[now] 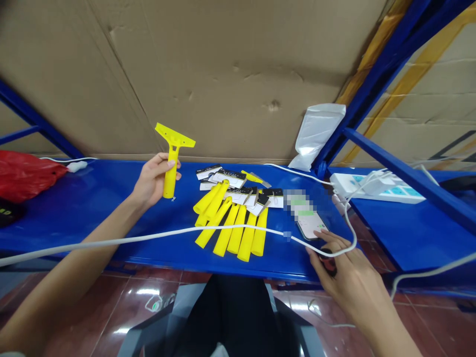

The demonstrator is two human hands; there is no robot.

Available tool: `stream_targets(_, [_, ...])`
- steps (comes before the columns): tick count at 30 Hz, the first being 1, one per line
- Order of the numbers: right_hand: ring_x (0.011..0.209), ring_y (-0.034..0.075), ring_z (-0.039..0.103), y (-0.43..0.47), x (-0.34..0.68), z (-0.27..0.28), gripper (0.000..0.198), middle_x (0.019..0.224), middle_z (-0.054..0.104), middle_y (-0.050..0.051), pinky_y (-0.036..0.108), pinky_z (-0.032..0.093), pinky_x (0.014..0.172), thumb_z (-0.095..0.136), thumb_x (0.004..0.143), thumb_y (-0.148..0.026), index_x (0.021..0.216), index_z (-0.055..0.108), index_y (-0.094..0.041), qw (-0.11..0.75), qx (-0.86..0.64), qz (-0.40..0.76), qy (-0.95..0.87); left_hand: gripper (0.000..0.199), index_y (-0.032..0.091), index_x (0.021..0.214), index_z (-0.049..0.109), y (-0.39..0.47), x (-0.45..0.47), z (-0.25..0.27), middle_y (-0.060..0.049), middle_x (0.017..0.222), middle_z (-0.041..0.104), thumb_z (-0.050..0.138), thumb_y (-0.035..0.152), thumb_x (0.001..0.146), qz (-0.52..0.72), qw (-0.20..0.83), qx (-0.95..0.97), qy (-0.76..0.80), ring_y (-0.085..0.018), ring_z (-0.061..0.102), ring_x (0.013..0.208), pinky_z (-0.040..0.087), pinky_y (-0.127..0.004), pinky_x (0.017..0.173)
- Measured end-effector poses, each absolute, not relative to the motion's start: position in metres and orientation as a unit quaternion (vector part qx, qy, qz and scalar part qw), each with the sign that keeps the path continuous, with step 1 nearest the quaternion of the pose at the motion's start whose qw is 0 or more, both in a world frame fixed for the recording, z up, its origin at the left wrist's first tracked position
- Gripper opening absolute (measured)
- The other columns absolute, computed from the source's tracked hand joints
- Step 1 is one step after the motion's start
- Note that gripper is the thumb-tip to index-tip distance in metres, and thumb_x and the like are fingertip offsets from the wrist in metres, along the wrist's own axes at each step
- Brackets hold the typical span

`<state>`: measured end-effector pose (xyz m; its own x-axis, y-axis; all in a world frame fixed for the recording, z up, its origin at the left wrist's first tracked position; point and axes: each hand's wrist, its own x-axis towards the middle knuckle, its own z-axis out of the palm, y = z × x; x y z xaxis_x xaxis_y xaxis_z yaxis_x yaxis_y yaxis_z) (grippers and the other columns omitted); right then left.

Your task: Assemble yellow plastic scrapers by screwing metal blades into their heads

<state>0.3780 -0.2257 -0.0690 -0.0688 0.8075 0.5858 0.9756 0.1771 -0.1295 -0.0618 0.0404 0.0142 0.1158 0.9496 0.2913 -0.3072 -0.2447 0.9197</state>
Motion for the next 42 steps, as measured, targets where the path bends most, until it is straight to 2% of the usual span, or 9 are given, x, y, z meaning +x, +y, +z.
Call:
stream_targets(6, [0.096,0.037,0.085,-0.226,0.377,-0.065,0.031,0.132,0.083,0.018,0.05,0.067,0.075,0.057,0.116,-0.047,0.13,0.066,-0.022,0.27,-0.641,-0.132,-0.707,0.037,0.018,0.096,0.073,0.044,-0.068,0.006,-0.002,0.088,0.071,0.101,0.024,0.073,0.595,0.546,0.502,0.31,-0.014,0.069,0.074,0.061,-0.025,0.067])
stream_targets(11, [0.113,0.04,0.083,-0.22,0.374,-0.062,0.019,0.139,0.08,0.019,0.053,0.067,0.085,0.059,0.116,-0.043,0.113,0.064,-0.025,0.272,-0.629,-0.126,-0.718,0.036,0.018,0.096,0.073,0.044,-0.069,0.003,-0.003,0.093,0.074,0.099,0.021,0.072,0.585,0.557,0.492,0.324,-0.014,0.07,0.079,0.059,-0.024,0.072])
stream_targets(15, [0.126,0.042,0.08,-0.209,0.375,-0.061,0.031,0.144,0.078,0.021,0.058,0.067,0.1,0.057,0.116,-0.047,0.128,0.068,-0.021,0.255,-0.621,-0.115,-0.732,0.036,0.019,0.094,0.07,0.042,-0.071,0.003,-0.003,0.089,0.074,0.098,0.023,0.073,0.569,0.575,0.485,0.333,-0.015,0.069,0.075,0.056,-0.025,0.07])
stream_targets(17, [0.129,0.042,0.08,-0.204,0.376,-0.061,0.041,0.145,0.078,0.022,0.059,0.067,0.104,0.055,0.116,-0.049,0.139,0.069,-0.019,0.236,-0.632,-0.107,-0.73,0.036,0.02,0.094,0.069,0.042,-0.072,0.003,-0.003,0.089,0.074,0.098,0.022,0.072,0.564,0.58,0.484,0.332,-0.015,0.069,0.076,0.056,-0.025,0.071])
stream_targets(20, [0.13,0.043,0.08,-0.199,0.378,-0.061,0.047,0.145,0.079,0.023,0.061,0.068,0.106,0.054,0.115,-0.052,0.141,0.07,-0.017,0.221,-0.645,-0.091,-0.726,0.036,0.019,0.097,0.071,0.04,-0.072,0.003,-0.004,0.093,0.076,0.097,0.02,0.071,0.564,0.582,0.483,0.332,-0.016,0.069,0.08,0.057,-0.026,0.074])
stream_targets(25, [0.127,0.044,0.08,-0.197,0.375,-0.058,0.049,0.142,0.08,0.022,0.062,0.068,0.105,0.052,0.115,-0.055,0.14,0.07,-0.016,0.228,-0.646,-0.086,-0.723,0.038,0.019,0.104,0.074,0.036,-0.069,0.006,-0.006,0.096,0.076,0.094,0.02,0.072,0.559,0.593,0.475,0.331,-0.018,0.071,0.087,0.06,-0.028,0.076])
stream_targets(32, [0.123,0.045,0.082,-0.188,0.366,-0.055,0.054,0.139,0.082,0.022,0.061,0.07,0.101,0.05,0.114,-0.059,0.136,0.073,-0.015,0.226,-0.647,-0.106,-0.72,0.036,0.017,0.103,0.074,0.032,-0.073,0.013,-0.008,0.103,0.075,0.087,0.017,0.07,0.546,0.621,0.456,0.328,-0.02,0.071,0.091,0.058,-0.026,0.062])
stream_targets(36, [0.119,0.045,0.083,-0.184,0.368,-0.053,0.054,0.135,0.083,0.022,0.063,0.069,0.1,0.052,0.113,-0.059,0.134,0.074,-0.015,0.225,-0.652,-0.103,-0.717,0.024,0.016,0.096,0.073,0.034,-0.078,0.014,-0.009,0.102,0.073,0.087,0.02,0.077,0.551,0.629,0.44,0.327,-0.017,0.068,0.087,0.051,-0.021,0.054])
stream_targets(42, [0.102,0.04,0.086,-0.198,0.371,-0.051,0.049,0.128,0.085,0.018,0.056,0.072,0.086,0.054,0.112,-0.057,0.131,0.076,-0.017,0.218,-0.665,-0.123,-0.703,0.027,0.015,0.099,0.074,0.039,-0.08,0.012,-0.008,0.099,0.073,0.092,0.019,0.079,0.562,0.616,0.433,0.343,-0.017,0.07,0.086,0.054,-0.02,0.054])
